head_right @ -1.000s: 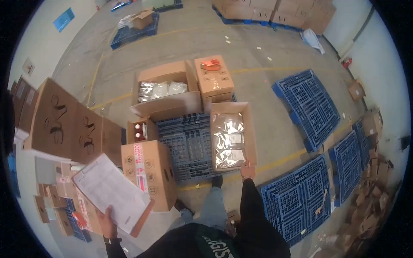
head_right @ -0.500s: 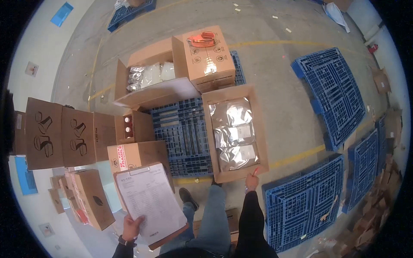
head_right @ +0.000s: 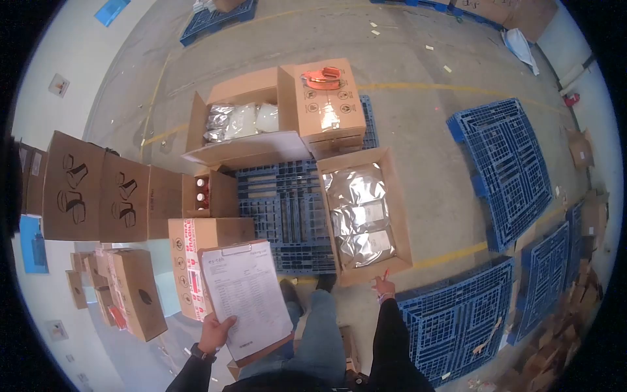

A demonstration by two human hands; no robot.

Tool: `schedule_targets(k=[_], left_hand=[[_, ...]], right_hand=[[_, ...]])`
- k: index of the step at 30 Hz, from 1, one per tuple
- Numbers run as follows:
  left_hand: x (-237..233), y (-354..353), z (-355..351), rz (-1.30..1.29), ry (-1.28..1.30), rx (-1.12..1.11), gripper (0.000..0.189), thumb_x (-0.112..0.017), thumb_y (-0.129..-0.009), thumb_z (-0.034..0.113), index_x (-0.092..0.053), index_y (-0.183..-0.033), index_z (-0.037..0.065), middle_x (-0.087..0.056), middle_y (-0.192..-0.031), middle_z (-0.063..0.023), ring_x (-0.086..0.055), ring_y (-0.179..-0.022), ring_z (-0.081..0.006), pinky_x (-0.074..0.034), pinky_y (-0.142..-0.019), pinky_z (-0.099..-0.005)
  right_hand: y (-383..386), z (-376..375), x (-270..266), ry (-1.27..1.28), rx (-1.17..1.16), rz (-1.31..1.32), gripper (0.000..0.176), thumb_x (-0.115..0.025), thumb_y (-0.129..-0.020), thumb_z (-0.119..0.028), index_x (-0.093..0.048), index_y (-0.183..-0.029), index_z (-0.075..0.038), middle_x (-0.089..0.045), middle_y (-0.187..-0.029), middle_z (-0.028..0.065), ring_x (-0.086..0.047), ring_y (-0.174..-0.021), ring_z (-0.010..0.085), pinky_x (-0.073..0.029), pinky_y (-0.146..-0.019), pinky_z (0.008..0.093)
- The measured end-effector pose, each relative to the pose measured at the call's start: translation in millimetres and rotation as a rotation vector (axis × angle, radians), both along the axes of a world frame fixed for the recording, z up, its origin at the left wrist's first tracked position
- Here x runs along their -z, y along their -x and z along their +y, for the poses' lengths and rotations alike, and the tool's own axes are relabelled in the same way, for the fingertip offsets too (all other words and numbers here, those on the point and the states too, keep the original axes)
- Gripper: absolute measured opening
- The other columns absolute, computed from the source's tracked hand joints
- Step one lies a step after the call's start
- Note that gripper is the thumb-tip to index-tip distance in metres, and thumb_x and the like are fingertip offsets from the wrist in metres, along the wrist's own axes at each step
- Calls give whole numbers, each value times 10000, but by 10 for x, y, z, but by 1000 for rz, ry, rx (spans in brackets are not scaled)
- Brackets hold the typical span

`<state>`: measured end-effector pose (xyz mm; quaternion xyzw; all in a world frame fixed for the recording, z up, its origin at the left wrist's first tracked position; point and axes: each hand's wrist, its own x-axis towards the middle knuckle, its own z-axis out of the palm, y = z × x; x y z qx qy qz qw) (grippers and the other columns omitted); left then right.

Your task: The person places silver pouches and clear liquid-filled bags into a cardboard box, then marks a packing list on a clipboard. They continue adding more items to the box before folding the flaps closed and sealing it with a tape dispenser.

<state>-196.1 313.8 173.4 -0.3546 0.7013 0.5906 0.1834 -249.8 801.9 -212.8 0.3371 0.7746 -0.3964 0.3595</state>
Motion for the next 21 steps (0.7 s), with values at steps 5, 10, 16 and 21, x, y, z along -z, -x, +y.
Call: schedule_targets(k=[5,10,16,21], left_hand=[[-14,96,-169,-35,30,66,287,-659,-952,84,-668,-1195,-68,-743,-1099,-124,-694,-955,-170,-548,-853,-316],[209,52,-248,27,19,1,288,-661,-945,73,-666,-1192,-76,-743,-1101,-125,-695,-972,-174,-548,-858,-322],[307,137,-177,15,-133,-56,325,-649,-934,14,-638,-1248,-70,-718,-1189,-127,-685,-1042,-198,-530,-934,-327],[222,254,-25,18,-259,-108,332,-655,-949,47,-638,-1262,-62,-713,-1197,-121,-668,-1058,-184,-523,-929,-322]], right_hand=[[-226,-551,-57,-201,-17,128,528,-638,-877,-496,-713,-934,23,-732,-855,212,-693,-782,376,-528,-731,471],[-184,-1223,-897,-144,-243,308,417,-628,-935,-422,-708,-973,-14,-713,-883,194,-697,-894,353,-531,-820,423],[329,-1798,-1815,656,-294,114,383,-586,-1003,-448,-681,-1102,-91,-702,-851,-3,-541,-641,85,-446,-584,267],[529,-1933,-2062,984,-231,-164,366,-613,-1021,-380,-628,-1240,-86,-711,-1027,-6,-496,-625,39,-376,-513,219]])
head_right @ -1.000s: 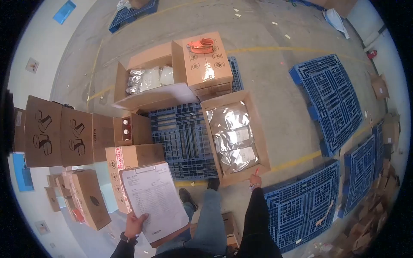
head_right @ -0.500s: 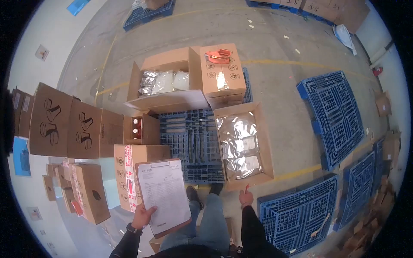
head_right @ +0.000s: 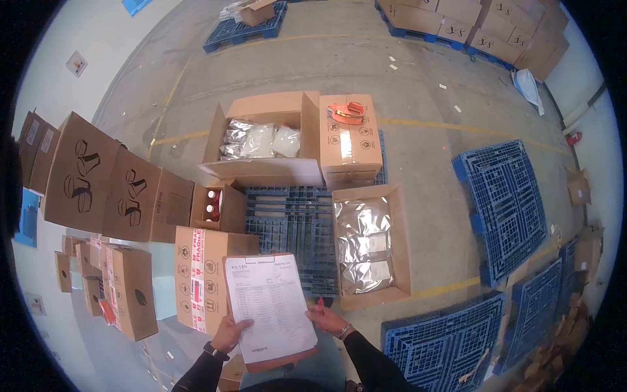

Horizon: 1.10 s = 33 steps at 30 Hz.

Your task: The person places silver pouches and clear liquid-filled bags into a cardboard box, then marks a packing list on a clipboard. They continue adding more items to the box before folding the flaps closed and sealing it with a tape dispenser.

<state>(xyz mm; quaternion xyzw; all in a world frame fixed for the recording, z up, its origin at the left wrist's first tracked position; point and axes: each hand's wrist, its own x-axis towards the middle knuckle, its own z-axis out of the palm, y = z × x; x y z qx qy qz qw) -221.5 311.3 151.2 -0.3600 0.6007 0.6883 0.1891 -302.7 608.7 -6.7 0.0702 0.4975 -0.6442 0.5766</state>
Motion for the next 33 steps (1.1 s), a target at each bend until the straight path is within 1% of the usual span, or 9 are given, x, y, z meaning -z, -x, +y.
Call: schedule_targets(k=[5,10,11,13,18,24,26,31,33], left_hand=[[-38,153,-47,-56,-183,127,467,-636,-932,-5,-536,-1386,-53,-632,-1340,-146,-608,-1204,-205,-479,-1033,-338],[-632,621,0,580,258,139,630,-673,-916,5,-414,-1490,-22,-479,-1471,-136,-498,-1309,-230,-426,-1069,-372],[-1064,748,-70,717,212,170,617,-663,-912,-13,-424,-1480,-24,-533,-1395,-147,-538,-1258,-254,-441,-1044,-370],[-2263,718,-154,1043,309,242,540,-651,-918,2,-474,-1428,-25,-624,-1255,-150,-605,-1144,-273,-474,-976,-372],[-3871,250,-72,2150,103,254,504,-643,-926,50,-492,-1402,-20,-629,-1233,-143,-606,-1113,-268,-477,-955,-375],[-4234,-47,166,2353,-111,144,468,-634,-936,107,-513,-1371,-14,-635,-1206,-135,-607,-1075,-261,-480,-930,-379],[-4346,-133,282,2383,-134,163,457,-631,-939,126,-520,-1361,-12,-637,-1197,-132,-608,-1063,-258,-481,-922,-380],[-4413,-209,1006,2409,-228,96,436,-623,-947,173,-538,-1335,-7,-642,-1175,-125,-609,-1031,-252,-484,-901,-383],[-4477,-250,1331,2434,-248,204,430,-620,-950,192,-545,-1325,-5,-644,-1166,-122,-609,-1019,-250,-485,-893,-384]], right_hand=[[-22,197,-400,97,140,-233,400,-630,-1020,-218,-569,-1358,-13,-691,-1076,41,-617,-810,97,-501,-673,251],[-194,529,-728,84,458,-102,391,-628,-1011,-161,-557,-1347,25,-661,-1290,121,-635,-1188,222,-533,-994,371],[-226,590,-906,-20,515,-44,317,-669,-995,-235,-622,-1210,-6,-728,-1042,86,-692,-855,103,-526,-579,239],[-398,855,-926,-162,650,125,297,-673,-989,-226,-636,-1169,7,-733,-980,77,-689,-773,113,-492,-508,241],[-872,1330,-1425,-513,849,211,410,-668,-975,-168,-563,-1319,29,-683,-1181,132,-676,-1072,231,-564,-912,380],[-1496,1662,-1674,-555,1245,443,468,-657,-982,-193,-517,-1339,74,-687,-1126,157,-686,-891,230,-556,-737,344],[-1582,1610,-2093,-225,1224,306,524,-637,-997,-176,-422,-1444,-4,-652,-1224,132,-627,-1124,235,-511,-964,386],[-2085,2433,-1510,-667,1379,529,473,-523,-1021,-84,-408,-1466,29,-635,-1280,222,-680,-996,308,-556,-868,420],[-2088,2347,-1976,-324,1447,370,473,-514,-1015,-62,-410,-1468,29,-629,-1277,242,-679,-953,296,-563,-812,409]])
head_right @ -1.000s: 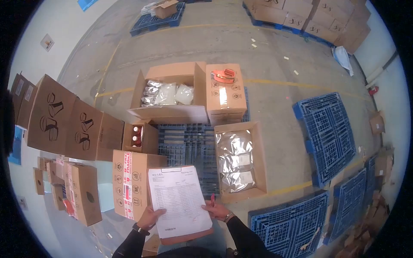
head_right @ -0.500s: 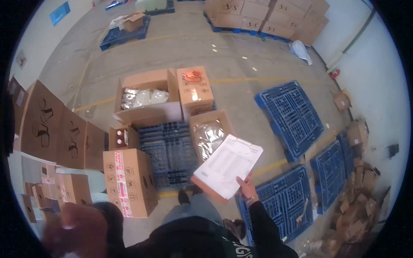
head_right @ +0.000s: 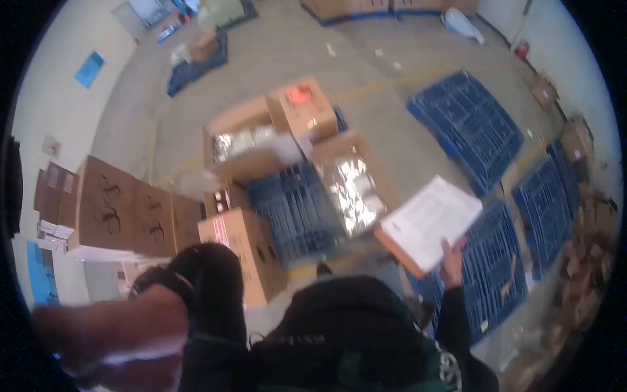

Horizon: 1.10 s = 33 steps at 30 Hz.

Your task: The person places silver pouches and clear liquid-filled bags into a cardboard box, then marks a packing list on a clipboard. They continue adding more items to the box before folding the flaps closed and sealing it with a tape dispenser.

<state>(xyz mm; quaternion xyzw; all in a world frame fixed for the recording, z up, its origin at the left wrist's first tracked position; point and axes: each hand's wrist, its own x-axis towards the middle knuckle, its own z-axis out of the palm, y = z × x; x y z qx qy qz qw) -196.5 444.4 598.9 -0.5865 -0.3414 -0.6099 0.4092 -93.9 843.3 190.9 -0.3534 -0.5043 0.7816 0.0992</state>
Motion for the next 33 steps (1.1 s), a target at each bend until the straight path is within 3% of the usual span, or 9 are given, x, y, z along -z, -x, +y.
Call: schedule_targets(k=[4,7,12,15,18,24,28,30,33], left_hand=[[72,-129,742,-5,-81,-14,421,-614,-956,230,-560,-1304,-1,-649,-1148,-117,-610,-994,-245,-487,-876,-387],[-68,-91,1298,45,-16,20,418,-609,-961,258,-570,-1288,1,-652,-1134,-113,-610,-975,-242,-488,-864,-389],[-106,-140,2055,36,-63,-5,420,-602,-969,306,-588,-1263,6,-657,-1112,-106,-611,-943,-236,-491,-843,-392],[-159,-81,2303,83,-26,1,425,-597,-974,334,-599,-1247,9,-660,-1099,-102,-612,-925,-233,-493,-830,-394],[-110,-12,2427,84,-82,-34,433,-593,-978,363,-609,-1232,12,-663,-1085,-97,-612,-906,-229,-494,-818,-395],[7,161,2429,112,-138,-155,457,-584,-988,420,-631,-1201,18,-669,-1059,-89,-614,-868,-222,-498,-793,-399],[1029,398,1744,-647,105,-809,341,-615,-960,302,-631,-1143,15,-602,-1101,-125,-585,-913,-228,-474,-776,-291],[1787,724,1648,-1123,60,-682,137,-613,-953,68,-607,-1084,32,-589,-1024,-38,-540,-902,-106,-458,-767,-251],[2857,734,1313,-1584,329,-818,229,-734,-925,174,-638,-1072,27,-598,-919,17,-503,-810,-77,-461,-741,-256]], right_hand=[[-282,1220,423,-305,118,-30,359,-580,-999,-118,-570,-1312,58,-676,-1172,215,-682,-928,240,-552,-770,362],[-395,1659,148,-96,-10,-32,362,-653,-978,-152,-609,-1257,75,-704,-1133,157,-678,-956,215,-529,-828,308],[-620,3013,547,-451,-84,-126,388,-587,-1008,-117,-525,-1337,77,-675,-1241,177,-685,-1097,280,-560,-927,383],[-300,2857,-55,-143,-100,-2,506,-613,-997,-140,-457,-1383,147,-690,-1173,191,-685,-999,239,-562,-827,360],[-117,3054,34,-625,-107,-313,439,-645,-988,-213,-559,-1315,67,-702,-1155,175,-682,-934,219,-544,-787,354],[118,3217,363,-187,-169,-38,430,-684,-965,-142,-557,-1318,68,-677,-1213,132,-656,-1057,207,-531,-900,343],[588,2843,370,-297,-365,-89,399,-657,-986,-115,-568,-1311,98,-670,-1253,134,-643,-1085,189,-500,-944,310],[829,2692,425,-302,-444,-76,368,-655,-985,-118,-595,-1281,93,-679,-1236,134,-642,-1090,188,-495,-956,311],[1176,2475,391,-289,-537,-71,333,-660,-979,-130,-630,-1229,89,-695,-1181,123,-655,-1011,169,-517,-874,292]])
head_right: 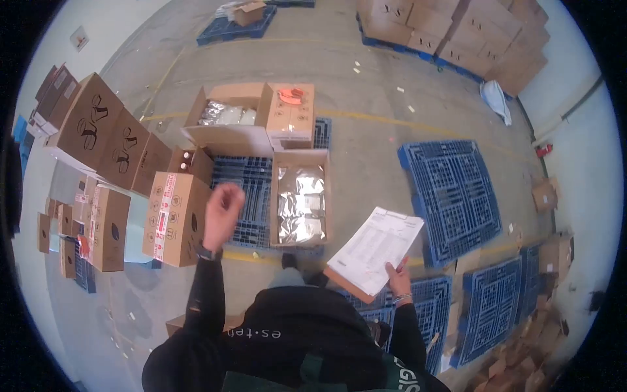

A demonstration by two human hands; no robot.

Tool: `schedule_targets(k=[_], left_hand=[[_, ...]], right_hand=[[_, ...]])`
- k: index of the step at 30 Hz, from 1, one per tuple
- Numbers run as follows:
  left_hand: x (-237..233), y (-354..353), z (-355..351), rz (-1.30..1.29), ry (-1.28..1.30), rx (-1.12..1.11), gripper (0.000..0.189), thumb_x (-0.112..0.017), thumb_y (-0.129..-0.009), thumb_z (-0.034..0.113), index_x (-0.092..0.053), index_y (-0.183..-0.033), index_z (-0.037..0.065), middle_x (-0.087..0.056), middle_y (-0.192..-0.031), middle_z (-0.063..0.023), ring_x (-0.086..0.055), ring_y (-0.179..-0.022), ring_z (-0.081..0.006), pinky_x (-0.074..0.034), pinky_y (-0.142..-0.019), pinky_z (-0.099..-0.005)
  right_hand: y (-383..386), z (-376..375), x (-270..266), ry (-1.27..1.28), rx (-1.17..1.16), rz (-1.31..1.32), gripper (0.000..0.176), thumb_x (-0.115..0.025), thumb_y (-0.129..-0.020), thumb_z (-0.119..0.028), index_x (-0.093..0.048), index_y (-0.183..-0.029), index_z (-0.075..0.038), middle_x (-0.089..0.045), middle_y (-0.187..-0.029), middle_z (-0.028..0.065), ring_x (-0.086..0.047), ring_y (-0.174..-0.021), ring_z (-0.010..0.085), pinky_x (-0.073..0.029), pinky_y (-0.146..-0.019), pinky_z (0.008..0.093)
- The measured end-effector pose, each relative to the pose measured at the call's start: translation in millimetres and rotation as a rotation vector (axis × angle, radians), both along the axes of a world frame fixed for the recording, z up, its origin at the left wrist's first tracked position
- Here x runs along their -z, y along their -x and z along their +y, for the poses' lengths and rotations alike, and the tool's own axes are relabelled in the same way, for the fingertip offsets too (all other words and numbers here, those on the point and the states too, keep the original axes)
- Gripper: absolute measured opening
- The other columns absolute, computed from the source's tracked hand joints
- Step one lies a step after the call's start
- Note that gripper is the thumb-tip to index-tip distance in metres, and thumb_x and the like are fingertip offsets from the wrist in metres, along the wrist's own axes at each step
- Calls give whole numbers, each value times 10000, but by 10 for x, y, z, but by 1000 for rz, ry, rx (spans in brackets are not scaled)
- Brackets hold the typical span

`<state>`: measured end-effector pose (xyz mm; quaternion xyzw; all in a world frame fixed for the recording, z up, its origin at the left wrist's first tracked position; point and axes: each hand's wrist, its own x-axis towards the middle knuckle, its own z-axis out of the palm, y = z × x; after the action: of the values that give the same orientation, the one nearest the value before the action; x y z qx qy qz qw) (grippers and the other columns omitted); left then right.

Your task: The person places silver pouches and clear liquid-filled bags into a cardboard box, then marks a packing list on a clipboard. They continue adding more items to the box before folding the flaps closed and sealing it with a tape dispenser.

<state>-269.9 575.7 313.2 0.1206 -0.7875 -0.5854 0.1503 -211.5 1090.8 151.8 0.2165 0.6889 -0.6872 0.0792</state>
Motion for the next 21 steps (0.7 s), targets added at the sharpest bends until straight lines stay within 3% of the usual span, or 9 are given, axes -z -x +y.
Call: schedule_targets(k=[2,5,8,9,10,11,12,15,21], left_hand=[[753,-119,-223,-109,7,50,268,-746,-920,223,-651,-1063,18,-625,-892,2,-563,-808,-96,-480,-738,-279],[980,-194,-245,-202,0,167,280,-733,-935,216,-658,-1140,40,-668,-937,-30,-638,-847,-125,-517,-739,-299],[188,358,-83,-9,308,526,397,-745,-897,225,-645,-1235,43,-661,-1175,-164,-657,-1053,-315,-535,-868,-396],[-201,607,110,302,244,574,424,-766,-854,297,-670,-1173,35,-676,-1073,-201,-659,-987,-370,-533,-864,-449],[-628,873,386,486,320,639,452,-752,-844,351,-675,-1168,46,-678,-1065,-189,-660,-985,-362,-531,-858,-460],[-1250,957,685,901,354,520,401,-720,-851,370,-677,-1093,53,-685,-1050,-168,-673,-967,-333,-536,-817,-459],[-1758,1050,918,1071,386,803,318,-701,-858,347,-673,-1013,71,-688,-1017,-148,-673,-945,-303,-528,-792,-438],[-2530,1285,1428,1065,586,1023,303,-698,-858,335,-675,-1013,76,-689,-1013,-141,-672,-942,-296,-526,-798,-435],[-2663,2333,2242,906,788,1164,272,-693,-859,312,-679,-1012,87,-689,-1005,-127,-669,-934,-283,-522,-809,-430]], right_hand=[[291,-242,-69,-25,-79,-41,322,-667,-972,-140,-644,-1198,89,-702,-1137,111,-656,-921,147,-523,-770,274],[767,-527,-291,-120,-187,-83,323,-677,-966,-155,-651,-1178,86,-701,-1073,94,-637,-798,119,-502,-628,252],[1136,-831,-413,-157,-261,-74,332,-681,-964,-176,-648,-1187,69,-694,-1012,79,-611,-726,105,-470,-565,239],[1276,-828,-354,-147,-336,10,321,-691,-962,-170,-636,-1196,42,-707,-1057,93,-664,-866,150,-521,-724,285],[1448,-841,-312,-142,-378,20,303,-664,-973,-163,-631,-1201,33,-699,-1072,90,-662,-872,156,-523,-732,290],[1618,-845,-298,-124,-396,4,286,-637,-984,-157,-626,-1205,24,-691,-1087,88,-660,-877,163,-524,-739,295],[1780,-813,-251,-104,-407,-16,272,-610,-995,-150,-621,-1209,16,-683,-1103,85,-658,-882,169,-526,-746,300],[2324,-752,-152,-83,-470,-58,251,-560,-1015,-138,-611,-1217,2,-670,-1131,81,-654,-893,182,-530,-765,311],[3323,-571,-130,-127,-525,-43,271,-586,-1008,-147,-615,-1211,30,-684,-1115,90,-660,-900,182,-528,-794,319]])
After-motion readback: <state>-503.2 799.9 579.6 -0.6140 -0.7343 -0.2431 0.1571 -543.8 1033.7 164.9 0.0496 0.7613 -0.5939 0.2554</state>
